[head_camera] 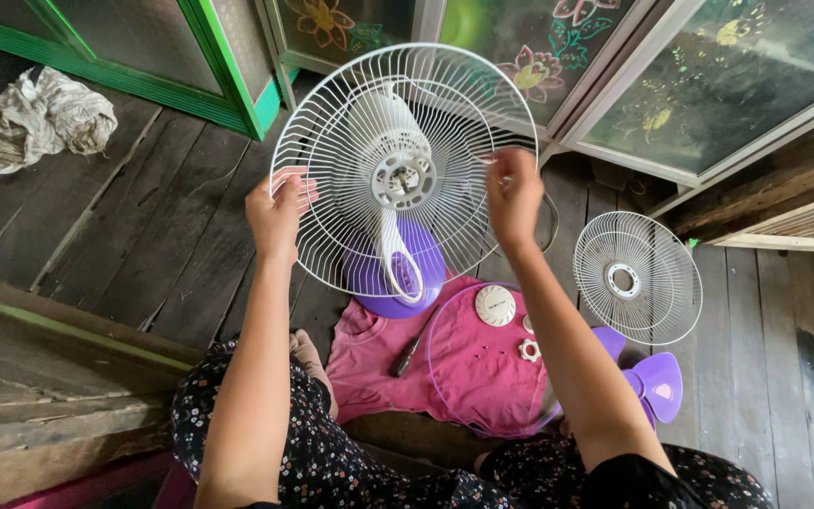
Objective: The person assembles a purple and white pedestal fan by attaching the front grille, motor housing, fan blades, and rear grille. They secure the components using a screwdriver and fastening knobs, completing the assembly on a pink cloth on the floor.
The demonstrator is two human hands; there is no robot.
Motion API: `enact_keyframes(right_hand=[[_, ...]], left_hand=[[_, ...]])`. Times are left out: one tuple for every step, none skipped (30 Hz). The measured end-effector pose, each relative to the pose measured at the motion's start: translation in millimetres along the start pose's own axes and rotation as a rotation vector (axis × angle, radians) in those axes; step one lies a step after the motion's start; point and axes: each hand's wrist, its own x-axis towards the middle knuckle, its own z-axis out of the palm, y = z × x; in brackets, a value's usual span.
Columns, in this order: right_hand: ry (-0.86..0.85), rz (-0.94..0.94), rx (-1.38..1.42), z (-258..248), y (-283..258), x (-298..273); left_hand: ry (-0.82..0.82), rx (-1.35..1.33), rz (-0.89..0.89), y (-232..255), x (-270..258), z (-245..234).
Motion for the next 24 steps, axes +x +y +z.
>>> enact_keyframes(right_hand=[[-0.115,0.066,0.013,6,-6,-4],[-0.2,0.078,0.054,14,-12,-8],[-0.284,0.09,0.095,21,-16,-11],[-0.341,0.129,0.091,28,-20,-15],[-0.398,0.167,0.088,36,-23,-19],[-0.456,0.206,0.084,44,-24,-23],[-0.462,0.176,0.101,51,-25,-27],[-0.468,0.146,0.117,57,-25,-31],[-0.473,0.116,0.133,64,-24,-34],[-0.478,0.095,0.137,69,-22,-37],[-0.483,0.075,0.142,75,-20,-40],[-0.487,0.053,0.146,80,-18,-41],[-0.477,0.023,0.154,84,-16,-42],[-0.467,-0.006,0.162,88,-13,-43],[-0.457,-0.036,0.17,91,-11,-43],[-0.48,0.042,0.191,93,-10,-43],[-0.504,0.121,0.213,95,-8,-44],[-0.526,0.198,0.235,97,-7,-43],[-0.508,0.209,0.221,98,-7,-43],[-0.487,0.222,0.207,98,-6,-42],[-0.467,0.234,0.194,99,-5,-42],[-0.464,0.223,0.204,99,-3,-40],[-0.462,0.211,0.215,99,-1,-38],[-0.461,0.199,0.226,99,1,-36]], left_hand=[[0.01,0.0,0.007,0,0,0],[0.015,0.0,0.014,1,1,0],[0.021,-0.001,0.022,2,2,0],[0.027,-0.001,0.028,2,2,-1],[0.033,0.002,0.034,3,2,-1],[0.039,0.005,0.038,3,2,-1],[0.045,0.008,0.043,3,3,-1],[0.047,0.017,0.046,3,4,0],[0.048,0.026,0.048,2,5,0],[0.048,0.032,0.05,1,5,1],[0.043,0.034,0.052,-1,6,2],[0.037,0.036,0.055,-2,8,2],[0.032,0.038,0.058,-3,9,3],[0.024,0.027,0.075,-5,11,4],[0.016,0.015,0.093,-7,13,5],[0.009,0.004,0.109,-9,14,6],[0.006,-0.007,0.111,-12,15,6],[0.004,-0.018,0.114,-14,17,7],[0.001,-0.029,0.118,-16,19,7],[0.004,-0.017,0.113,-17,21,6],[0.007,-0.005,0.108,-18,22,6],[0.01,0.006,0.103,-20,24,6],[0.01,0.005,0.115,-21,25,7],[0.011,0.005,0.126,-22,26,7]])
